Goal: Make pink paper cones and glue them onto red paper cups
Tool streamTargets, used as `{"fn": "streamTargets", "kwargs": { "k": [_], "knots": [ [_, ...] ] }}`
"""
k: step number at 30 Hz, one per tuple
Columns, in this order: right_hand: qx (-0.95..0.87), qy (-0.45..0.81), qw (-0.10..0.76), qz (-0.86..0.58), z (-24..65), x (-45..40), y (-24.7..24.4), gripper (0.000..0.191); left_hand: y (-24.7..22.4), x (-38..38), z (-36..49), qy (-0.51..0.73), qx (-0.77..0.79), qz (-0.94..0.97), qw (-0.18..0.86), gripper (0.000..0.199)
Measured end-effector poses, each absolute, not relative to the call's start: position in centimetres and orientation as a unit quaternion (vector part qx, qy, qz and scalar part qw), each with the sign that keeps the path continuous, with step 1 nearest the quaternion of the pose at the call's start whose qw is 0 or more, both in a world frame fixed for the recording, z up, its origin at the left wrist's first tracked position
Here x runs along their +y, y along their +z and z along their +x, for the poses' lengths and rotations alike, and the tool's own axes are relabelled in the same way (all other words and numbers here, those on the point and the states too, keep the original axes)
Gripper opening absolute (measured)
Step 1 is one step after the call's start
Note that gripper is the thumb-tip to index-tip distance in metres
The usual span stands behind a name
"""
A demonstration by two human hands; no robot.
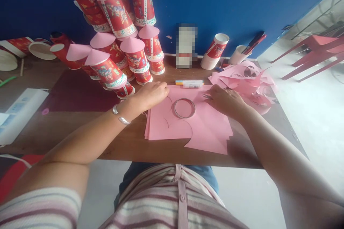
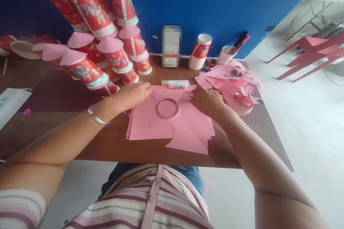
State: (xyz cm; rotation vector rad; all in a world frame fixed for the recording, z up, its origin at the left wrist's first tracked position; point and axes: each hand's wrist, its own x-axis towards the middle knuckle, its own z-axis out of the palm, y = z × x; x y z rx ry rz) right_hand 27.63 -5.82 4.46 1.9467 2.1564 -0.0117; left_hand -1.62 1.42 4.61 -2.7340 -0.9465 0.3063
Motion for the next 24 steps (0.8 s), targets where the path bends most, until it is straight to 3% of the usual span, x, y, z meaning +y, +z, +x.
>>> {"fn": "streamTargets", "kwargs": {
  "k": [8,16,24],
  "knots": [
    [0.743,-0.109,0.084,0.655,28.5,-3.7,5.7,0.029,4.3,1.6,-0.6,0.108,-0.333,-0.931,0.104,0.039],
    [0.76,-0.007,-0.027,0.65,27.2,-3.5,4.0,0.036,4.1,0.5,-1.7,0.086,-0.344,-0.927,0.121,0.037],
    [0.78,0.039,0.021,0.624,24.7,-1.2,3.2,0.038,4.8,-0.3,-2.2,0.104,-0.393,-0.908,0.105,0.038]
  ]
}}
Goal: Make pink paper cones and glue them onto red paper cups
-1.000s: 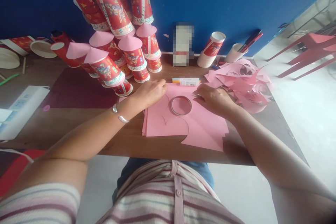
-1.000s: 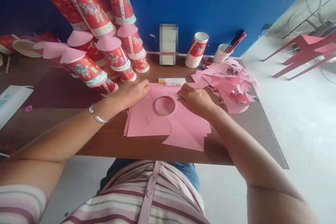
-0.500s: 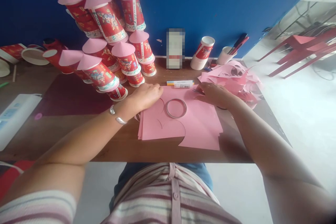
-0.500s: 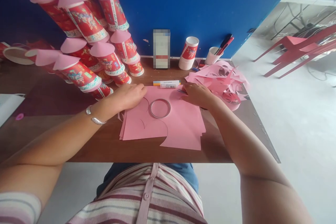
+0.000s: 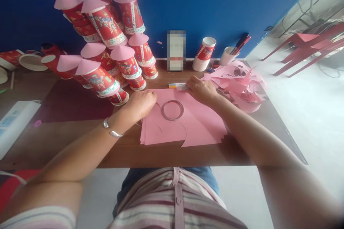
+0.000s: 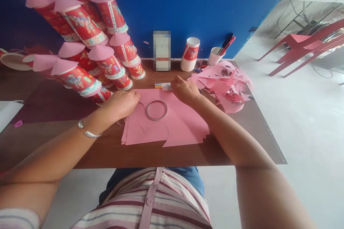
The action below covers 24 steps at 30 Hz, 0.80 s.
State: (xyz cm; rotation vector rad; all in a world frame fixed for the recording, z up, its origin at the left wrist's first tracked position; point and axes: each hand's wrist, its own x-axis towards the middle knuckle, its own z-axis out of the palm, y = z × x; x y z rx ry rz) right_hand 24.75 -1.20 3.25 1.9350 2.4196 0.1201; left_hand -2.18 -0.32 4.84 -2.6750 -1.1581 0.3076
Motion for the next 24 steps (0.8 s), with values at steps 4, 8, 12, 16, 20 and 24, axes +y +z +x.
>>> {"fn": "streamTargets", "kwargs": {
  "k": [4,8,12,16,20,24],
  "knots": [
    [0.769,0.044,0.027,0.637,24.8,-0.9,3.2,0.037,4.8,-0.3,-2.3,0.105,-0.404,-0.903,0.104,0.039],
    [0.766,0.028,0.017,0.642,25.4,-1.3,3.3,0.037,4.8,-0.2,-2.4,0.109,-0.413,-0.898,0.107,0.039],
    [0.763,0.034,-0.049,0.643,26.2,-2.0,3.0,0.033,4.8,-0.2,-2.4,0.11,-0.424,-0.893,0.108,0.041],
    [0.757,0.043,-0.149,0.635,26.9,-2.9,2.5,0.034,4.9,-0.2,-2.4,0.119,-0.43,-0.89,0.101,0.042],
    [0.764,0.046,-0.29,0.575,26.9,-4.0,3.2,0.044,6.0,-0.6,-2.8,0.118,-0.425,-0.891,0.111,0.04],
    [0.736,0.013,-0.433,0.519,25.4,-5.2,5.7,0.05,7.9,-1.4,-2.3,0.02,-0.436,-0.899,0.039,0.024]
  ]
}}
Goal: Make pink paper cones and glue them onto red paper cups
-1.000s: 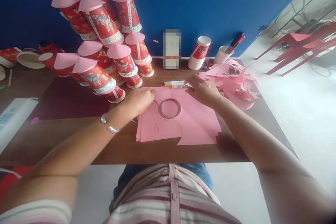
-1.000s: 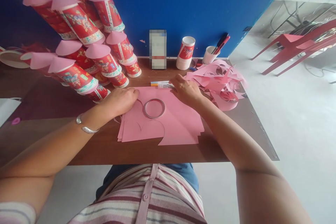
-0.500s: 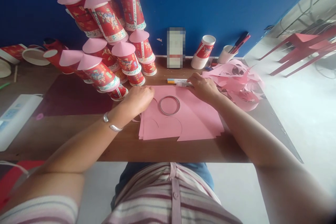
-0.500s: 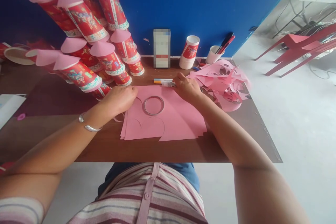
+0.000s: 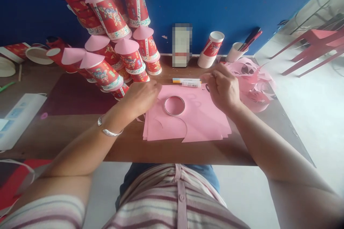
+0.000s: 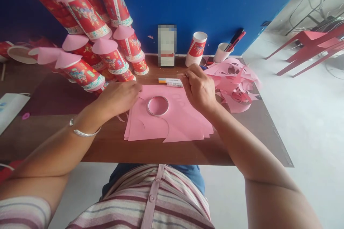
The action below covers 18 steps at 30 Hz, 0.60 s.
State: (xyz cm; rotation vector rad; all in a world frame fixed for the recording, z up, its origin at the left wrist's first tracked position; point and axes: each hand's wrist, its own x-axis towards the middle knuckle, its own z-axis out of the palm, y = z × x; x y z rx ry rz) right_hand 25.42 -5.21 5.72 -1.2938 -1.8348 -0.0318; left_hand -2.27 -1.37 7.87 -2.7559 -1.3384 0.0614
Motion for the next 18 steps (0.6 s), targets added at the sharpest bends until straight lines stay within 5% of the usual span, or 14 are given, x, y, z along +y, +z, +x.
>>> {"fn": "streamTargets", "kwargs": {
  "k": [4,7,12,18],
  "knots": [
    [-0.686,0.067,0.548,-0.474,22.8,-5.1,7.7,0.051,8.9,-2.0,-0.1,-0.204,-0.357,-0.882,-0.229,0.031],
    [-0.666,0.178,0.577,-0.438,21.0,-4.1,8.0,0.057,8.6,-1.8,1.7,-0.249,-0.297,-0.829,-0.404,0.034],
    [-0.592,0.315,0.619,-0.409,20.0,-3.2,7.5,0.06,7.8,-0.9,2.3,-0.293,-0.296,-0.738,-0.532,0.029],
    [-0.521,0.517,0.583,-0.349,20.7,-4.2,6.4,0.027,8.2,-0.8,1.3,-0.377,-0.284,-0.677,-0.565,0.034]
  ]
}}
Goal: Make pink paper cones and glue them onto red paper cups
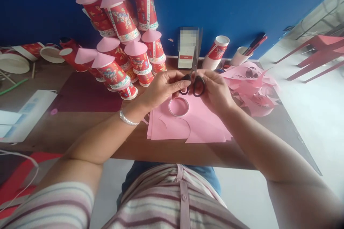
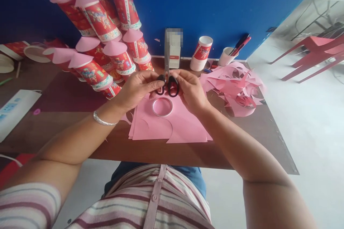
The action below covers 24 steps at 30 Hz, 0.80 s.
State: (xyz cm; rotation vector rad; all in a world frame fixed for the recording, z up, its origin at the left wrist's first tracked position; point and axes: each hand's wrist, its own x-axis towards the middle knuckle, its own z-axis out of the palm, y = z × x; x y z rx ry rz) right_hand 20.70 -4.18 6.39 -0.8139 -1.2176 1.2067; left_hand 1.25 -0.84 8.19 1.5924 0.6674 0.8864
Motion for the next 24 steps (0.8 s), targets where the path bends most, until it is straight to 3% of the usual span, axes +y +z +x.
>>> {"fn": "streamTargets", "kwargs": {
  "k": [3,12,20,24],
  "knots": [
    [-0.498,0.582,0.555,-0.324,21.2,-4.9,5.9,0.02,8.2,-1.0,1.1,0.363,0.273,0.679,0.577,0.038],
    [-0.521,0.62,0.5,-0.305,21.7,-6.1,5.5,0.043,8.6,-0.9,1.1,0.287,0.286,0.727,0.555,0.042],
    [-0.505,0.625,0.489,-0.34,21.5,-6.5,4.7,0.045,9.2,-1.5,0.8,0.279,0.316,0.821,0.384,0.038],
    [-0.495,0.602,0.522,-0.347,21.7,-6.5,4.6,0.046,8.2,-0.9,0.2,0.28,0.31,0.854,0.309,0.038]
  ]
}}
